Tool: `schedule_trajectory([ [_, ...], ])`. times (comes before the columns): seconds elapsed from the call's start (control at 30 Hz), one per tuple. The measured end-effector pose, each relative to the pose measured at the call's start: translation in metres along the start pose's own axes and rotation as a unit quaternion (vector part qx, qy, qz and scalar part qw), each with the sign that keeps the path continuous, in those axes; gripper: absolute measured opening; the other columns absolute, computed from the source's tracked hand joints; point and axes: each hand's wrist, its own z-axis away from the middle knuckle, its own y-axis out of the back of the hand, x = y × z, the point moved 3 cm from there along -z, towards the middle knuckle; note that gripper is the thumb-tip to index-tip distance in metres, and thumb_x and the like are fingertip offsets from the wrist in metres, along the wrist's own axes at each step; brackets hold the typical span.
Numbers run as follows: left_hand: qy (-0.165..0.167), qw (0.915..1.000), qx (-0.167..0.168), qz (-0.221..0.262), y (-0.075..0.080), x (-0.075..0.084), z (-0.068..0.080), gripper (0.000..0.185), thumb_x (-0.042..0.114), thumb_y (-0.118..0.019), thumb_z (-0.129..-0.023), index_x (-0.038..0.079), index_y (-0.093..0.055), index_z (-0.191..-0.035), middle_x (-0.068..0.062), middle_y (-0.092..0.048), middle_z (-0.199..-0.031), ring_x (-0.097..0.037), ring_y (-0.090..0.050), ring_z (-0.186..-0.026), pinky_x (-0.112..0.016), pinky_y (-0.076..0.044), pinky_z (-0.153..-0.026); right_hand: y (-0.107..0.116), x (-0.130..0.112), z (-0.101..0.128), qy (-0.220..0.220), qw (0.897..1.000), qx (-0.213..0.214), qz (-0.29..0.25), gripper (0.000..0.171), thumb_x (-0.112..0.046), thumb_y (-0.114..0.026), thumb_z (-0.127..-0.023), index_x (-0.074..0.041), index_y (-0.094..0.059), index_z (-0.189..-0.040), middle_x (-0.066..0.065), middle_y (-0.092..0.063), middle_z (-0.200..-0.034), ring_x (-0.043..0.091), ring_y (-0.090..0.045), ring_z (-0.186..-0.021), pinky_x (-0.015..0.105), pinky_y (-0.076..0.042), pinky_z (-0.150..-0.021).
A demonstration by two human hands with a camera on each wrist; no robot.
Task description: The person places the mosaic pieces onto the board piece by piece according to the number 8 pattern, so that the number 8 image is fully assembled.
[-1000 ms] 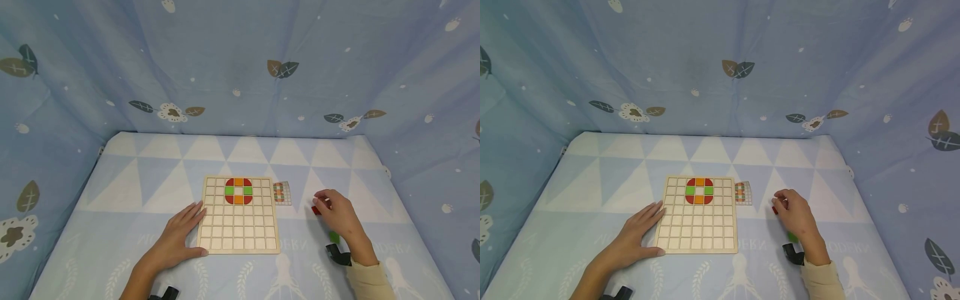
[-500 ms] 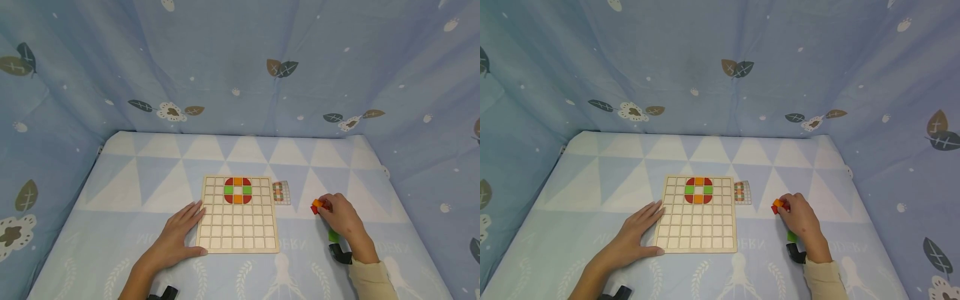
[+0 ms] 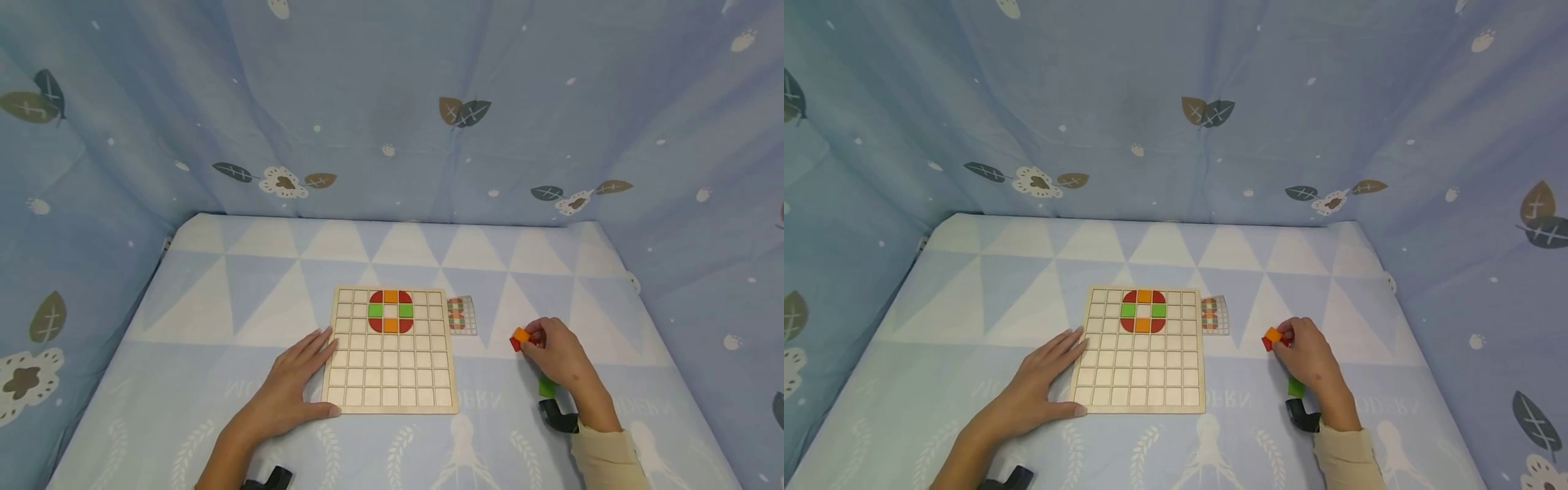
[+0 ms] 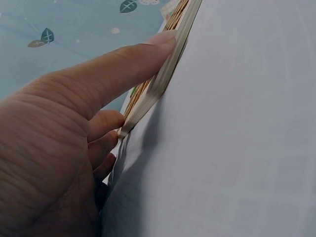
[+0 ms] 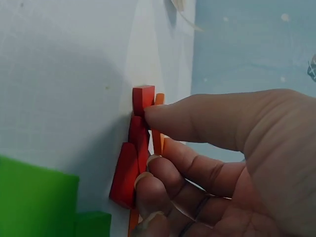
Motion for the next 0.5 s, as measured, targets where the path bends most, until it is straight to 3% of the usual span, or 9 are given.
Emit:
schedule_trajectory([
  [0.27, 0.000, 1.0000, 0.002, 0.005, -0.001, 0.001, -0.001, 0.109, 0.052, -0.090, -0.076, 0.013, -0.038, -0.164, -0.002, -0.023, -0.173, -0.034, -0.018, -0.158, -0.065, -0.017, -0.117, -0.005, -0.011, 0.003, 0.013, 0.999, 0.030, -0.038, 0.025, -0.009, -0.073, -0.093, 0.006, -0.065, -0.111, 0.013, -0.060, -0.103, 0.022, -0.055, -0.082, 0.028, -0.048, -0.070],
  [0.5, 0.004, 1.0000, -0.002, -0.001, 0.000, -0.001, -0.001, 0.110, 0.052, -0.090, -0.076, 0.013, -0.037, -0.164, -0.002, -0.022, -0.173, -0.033, -0.017, -0.158, -0.064, -0.017, -0.117, -0.023, -0.044, 0.002, 0.068, 0.995, 0.034, -0.063, 0.022, -0.007, -0.072, -0.092, 0.000, -0.066, -0.112, 0.008, -0.062, -0.102, 0.018, -0.058, -0.084, 0.030, -0.051, -0.074],
])
